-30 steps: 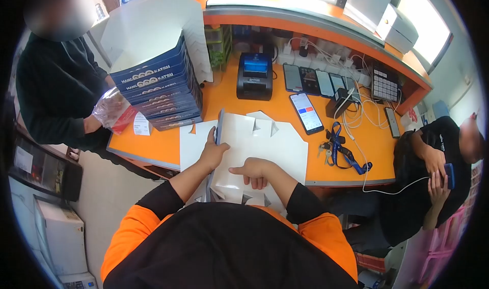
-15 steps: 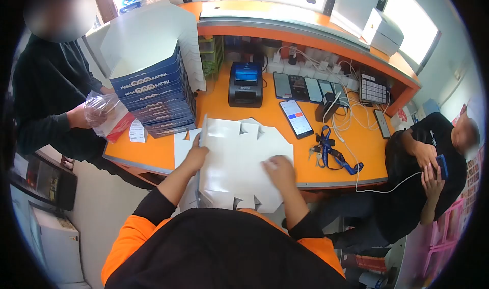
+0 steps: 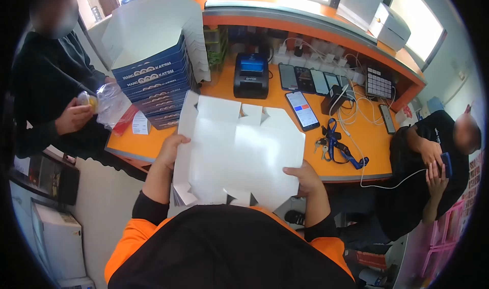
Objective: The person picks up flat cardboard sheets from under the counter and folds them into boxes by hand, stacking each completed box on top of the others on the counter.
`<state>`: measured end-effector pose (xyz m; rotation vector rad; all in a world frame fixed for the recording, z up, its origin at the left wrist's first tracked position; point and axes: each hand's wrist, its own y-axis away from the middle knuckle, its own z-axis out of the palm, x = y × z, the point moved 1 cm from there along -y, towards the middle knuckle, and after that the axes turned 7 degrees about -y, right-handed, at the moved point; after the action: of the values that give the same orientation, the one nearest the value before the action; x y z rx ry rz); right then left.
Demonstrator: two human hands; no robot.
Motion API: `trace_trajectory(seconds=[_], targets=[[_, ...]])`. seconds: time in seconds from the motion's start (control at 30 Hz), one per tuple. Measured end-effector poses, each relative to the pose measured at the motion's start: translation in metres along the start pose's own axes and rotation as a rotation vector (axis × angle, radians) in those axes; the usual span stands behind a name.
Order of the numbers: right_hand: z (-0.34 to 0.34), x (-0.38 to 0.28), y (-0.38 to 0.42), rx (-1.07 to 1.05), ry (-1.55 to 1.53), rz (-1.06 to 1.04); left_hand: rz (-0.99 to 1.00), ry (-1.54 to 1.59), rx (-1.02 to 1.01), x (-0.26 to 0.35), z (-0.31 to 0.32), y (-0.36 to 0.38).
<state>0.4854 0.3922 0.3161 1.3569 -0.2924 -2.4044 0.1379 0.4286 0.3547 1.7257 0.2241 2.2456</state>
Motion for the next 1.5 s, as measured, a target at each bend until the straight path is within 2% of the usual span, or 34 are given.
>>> trace_trajectory(seconds=[0.07, 0.13, 0.2, 0.23, 0.3, 0.33, 0.4, 0.5, 0.53, 0.7, 0.8, 0.93, 0.97, 1.07, 1.1, 1.2, 1.23, 1.3, 1.33, 1.37, 1.4, 1.43, 1.5], targets=[[0.023, 0.003, -0.001, 0.084, 0.108, 0.014, 0.076, -0.249, -0.044, 0.011, 0.017, -0.002], [0.032, 0.024, -0.015, 0.044, 0.365, -0.032, 0.158, -0.543, -0.101, 0.002, 0.044, -0.012], [0.061, 0.021, -0.005, -0.051, 0.296, -0.102, 0.233, -0.646, -0.136, -0.014, 0.059, -0.034], [0.067, 0.023, -0.006, -0.065, 0.364, -0.14, 0.263, -0.7, -0.157, -0.018, 0.068, -0.039], [0.071, 0.023, -0.007, -0.089, 0.497, -0.215, 0.155, -0.778, -0.217, -0.012, 0.086, -0.05], [0.072, 0.02, -0.007, -0.059, 0.475, -0.145, 0.098, -0.819, -0.25, -0.004, 0.095, -0.053], [0.073, 0.009, -0.01, -0.008, 0.433, -0.02, -0.092, -0.754, -0.315, 0.013, 0.113, -0.047], [0.055, 0.021, -0.012, -0.005, 0.277, -0.105, -0.038, -0.873, -0.278, 0.008, 0.126, -0.049], [0.046, 0.026, -0.013, 0.014, 0.261, -0.095, -0.057, -0.816, -0.285, 0.01, 0.124, -0.049], [-0.003, 0.035, -0.03, 0.095, 0.14, -0.119, -0.115, -0.408, -0.248, 0.02, 0.072, -0.061], [-0.003, 0.005, -0.032, 0.091, 0.115, -0.12, -0.073, -0.296, -0.126, 0.012, 0.03, -0.063], [-0.02, -0.024, -0.062, 0.025, 0.47, -0.146, -0.04, -0.302, 0.015, -0.023, -0.003, -0.05], [-0.018, -0.031, -0.067, 0.068, 0.61, -0.261, -0.025, -0.306, 0.042, -0.038, -0.01, -0.047], [-0.035, -0.046, -0.098, 0.148, 0.906, -0.216, 0.313, -0.557, 0.189, -0.091, -0.02, -0.053], [-0.039, -0.052, -0.104, 0.115, 0.985, -0.253, 0.26, -0.668, 0.212, -0.089, -0.017, -0.048], [-0.03, -0.069, -0.112, 0.285, 1.342, -0.38, 0.231, -1.094, 0.455, -0.071, 0.008, -0.028], [-0.03, -0.07, -0.116, 0.326, 1.44, -0.324, 0.403, -1.265, 0.497, -0.081, 0.01, -0.028], [-0.024, -0.065, -0.118, 0.347, 1.616, -0.228, 0.492, -1.704, 0.359, -0.085, 0.03, -0.018], [-0.021, -0.061, -0.117, 0.361, 1.704, -0.18, 0.587, -1.749, 0.163, -0.082, 0.043, -0.01], [-0.018, -0.056, -0.114, 0.381, 1.684, -0.169, 0.619, -1.778, -0.046, -0.068, 0.063, 0.008], [-0.015, -0.051, -0.109, 0.398, 1.668, -0.15, 0.704, -1.734, -0.267, -0.078, 0.07, 0.01], [-0.01, -0.045, -0.103, 0.404, 1.67, -0.21, 0.653, -1.684, -0.381, -0.085, 0.08, 0.017], [-0.002, -0.038, -0.088, 0.411, 1.67, -0.322, 0.51, -1.811, -0.486, -0.093, 0.088, 0.026]])
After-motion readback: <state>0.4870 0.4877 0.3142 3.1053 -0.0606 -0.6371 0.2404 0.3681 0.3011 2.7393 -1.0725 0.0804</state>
